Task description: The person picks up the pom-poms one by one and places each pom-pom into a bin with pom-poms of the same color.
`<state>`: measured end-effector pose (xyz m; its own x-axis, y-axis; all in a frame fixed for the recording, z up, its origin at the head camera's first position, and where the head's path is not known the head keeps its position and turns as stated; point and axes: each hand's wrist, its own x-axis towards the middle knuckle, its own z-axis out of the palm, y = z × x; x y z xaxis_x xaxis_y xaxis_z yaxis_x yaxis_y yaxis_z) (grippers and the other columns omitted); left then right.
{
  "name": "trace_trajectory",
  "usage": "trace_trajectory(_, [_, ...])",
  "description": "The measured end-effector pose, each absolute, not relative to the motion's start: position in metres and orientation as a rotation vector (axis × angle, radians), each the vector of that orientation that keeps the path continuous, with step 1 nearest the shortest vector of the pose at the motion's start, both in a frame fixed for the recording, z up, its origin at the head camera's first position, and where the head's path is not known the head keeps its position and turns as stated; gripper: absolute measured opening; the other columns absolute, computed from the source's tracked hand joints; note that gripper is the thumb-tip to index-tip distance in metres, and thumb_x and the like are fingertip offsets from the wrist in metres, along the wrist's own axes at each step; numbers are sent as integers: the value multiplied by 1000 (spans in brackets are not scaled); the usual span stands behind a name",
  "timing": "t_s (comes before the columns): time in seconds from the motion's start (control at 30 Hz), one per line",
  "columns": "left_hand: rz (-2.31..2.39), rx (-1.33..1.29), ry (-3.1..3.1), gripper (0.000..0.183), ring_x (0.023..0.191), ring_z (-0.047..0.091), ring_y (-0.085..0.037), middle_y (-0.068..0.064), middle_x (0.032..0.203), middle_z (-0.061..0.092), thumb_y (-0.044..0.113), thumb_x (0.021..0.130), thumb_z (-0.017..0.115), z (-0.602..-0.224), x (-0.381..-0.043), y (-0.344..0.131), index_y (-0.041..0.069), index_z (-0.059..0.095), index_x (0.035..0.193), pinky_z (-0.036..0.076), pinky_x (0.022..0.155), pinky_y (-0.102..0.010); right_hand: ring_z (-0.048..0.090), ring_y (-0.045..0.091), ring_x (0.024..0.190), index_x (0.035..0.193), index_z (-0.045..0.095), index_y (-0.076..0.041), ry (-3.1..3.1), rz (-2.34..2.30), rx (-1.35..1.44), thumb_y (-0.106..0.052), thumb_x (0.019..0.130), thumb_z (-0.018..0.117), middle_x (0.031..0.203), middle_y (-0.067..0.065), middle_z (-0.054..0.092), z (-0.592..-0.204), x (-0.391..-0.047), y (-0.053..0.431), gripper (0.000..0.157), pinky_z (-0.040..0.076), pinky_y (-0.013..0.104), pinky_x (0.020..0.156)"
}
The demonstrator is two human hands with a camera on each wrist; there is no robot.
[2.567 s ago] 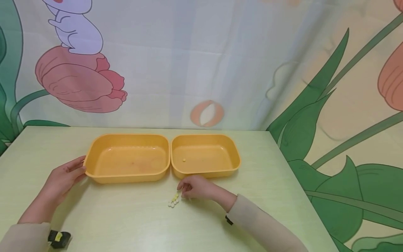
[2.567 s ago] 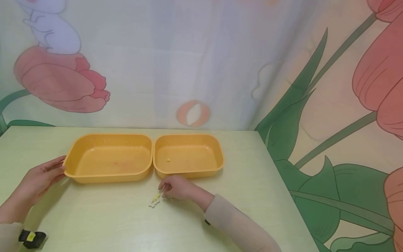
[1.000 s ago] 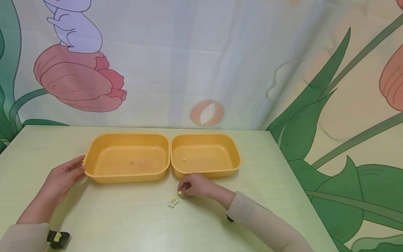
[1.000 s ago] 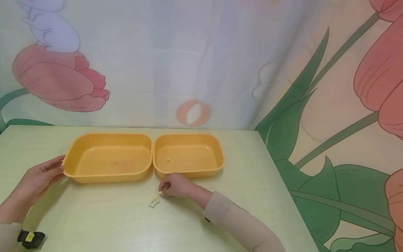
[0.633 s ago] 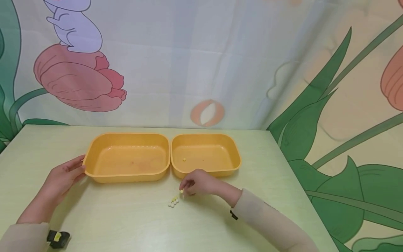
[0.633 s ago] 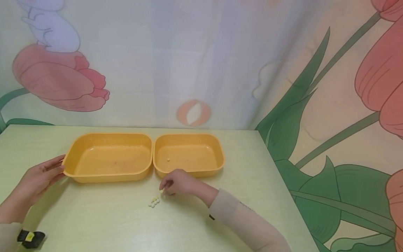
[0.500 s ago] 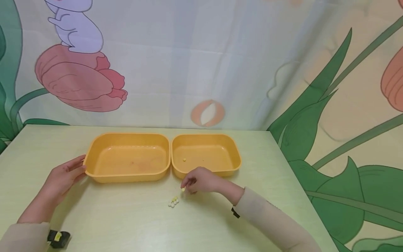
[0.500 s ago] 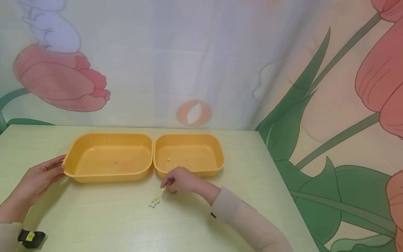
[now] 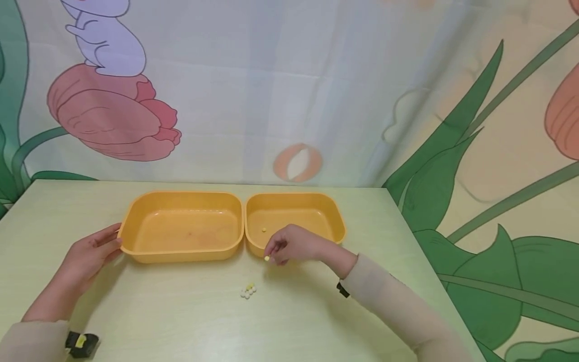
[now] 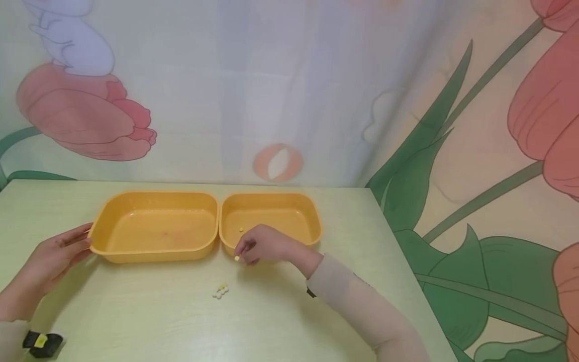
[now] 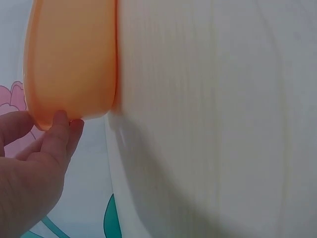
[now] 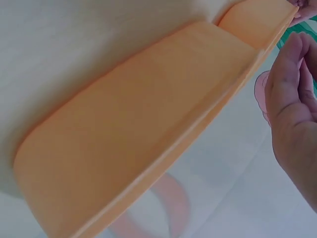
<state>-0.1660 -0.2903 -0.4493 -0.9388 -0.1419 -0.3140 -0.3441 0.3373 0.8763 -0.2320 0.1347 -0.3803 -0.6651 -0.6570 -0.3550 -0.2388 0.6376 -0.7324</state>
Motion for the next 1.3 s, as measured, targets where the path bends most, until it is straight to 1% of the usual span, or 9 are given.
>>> trace_trajectory(0.3, [1666,-445,2409,63,146,38,-42,-30,167,19,26,111,40,-453,-167,-292,2,13,163,57,85,-9,66,7,74,107,75,0,2192,-877,-712,-6,93,72,101,26,75,-365,-241,138,15,64,25,78])
trace_trajectory(0.43, [1676,-435,2396,63,119,61,-6,-30,167,18,26,111,40,-454,-166,-293,2,12,163,58,84,-8,67,7,74,108,74,3,2184,-886,-716,-5,93,72,98,24,75,-358,-247,140,16,65,27,79])
trace_trajectory(0.5, [1682,-426,2390,64,102,54,14,-30,167,18,27,111,40,-454,-165,-294,2,12,163,58,83,-8,67,8,74,109,74,3,2174,-887,-706,-4,93,72,98,23,75,-353,-250,141,18,65,29,81])
trace_trajectory(0.57, [1685,-423,2383,64,98,50,19,-30,167,18,28,111,41,-454,-165,-295,2,12,163,58,83,-8,67,9,75,111,73,3,2160,-887,-695,-5,93,71,98,21,74,-346,-253,142,19,65,31,83])
trace_trajectory(0.7, [1666,-428,2390,64,112,59,2,-29,167,18,28,111,40,-453,-165,-294,3,12,163,58,84,-8,65,10,78,114,70,3,2124,-864,-694,-5,95,69,97,14,73,-331,-262,145,21,64,32,86])
trace_trajectory(0.8, [1655,-436,2398,64,133,56,-25,-29,167,18,28,111,40,-453,-166,-293,3,12,163,58,83,-8,65,10,79,115,70,4,2120,-831,-712,-5,96,69,95,7,73,-321,-270,147,21,64,31,87])
trace_trajectory(1.03, [1670,-439,2387,64,116,59,-4,-30,167,18,27,111,41,-454,-166,-294,3,12,163,58,83,-8,66,11,81,115,71,1,2171,-756,-727,-6,96,69,97,5,73,-307,-287,147,21,65,31,87])
trace_trajectory(1.17, [1657,-440,2399,63,139,48,-35,-30,167,18,27,112,39,-454,-165,-293,3,12,163,58,83,-7,66,11,82,115,70,1,2168,-692,-744,-7,97,68,97,4,73,-302,-295,145,20,64,30,88])
trace_trajectory(1.3, [1658,-432,2404,62,145,40,-41,-30,167,18,26,112,39,-454,-165,-292,3,12,163,57,83,-7,65,11,81,116,69,3,2160,-630,-723,-7,97,67,92,1,71,-298,-304,143,21,64,28,87])
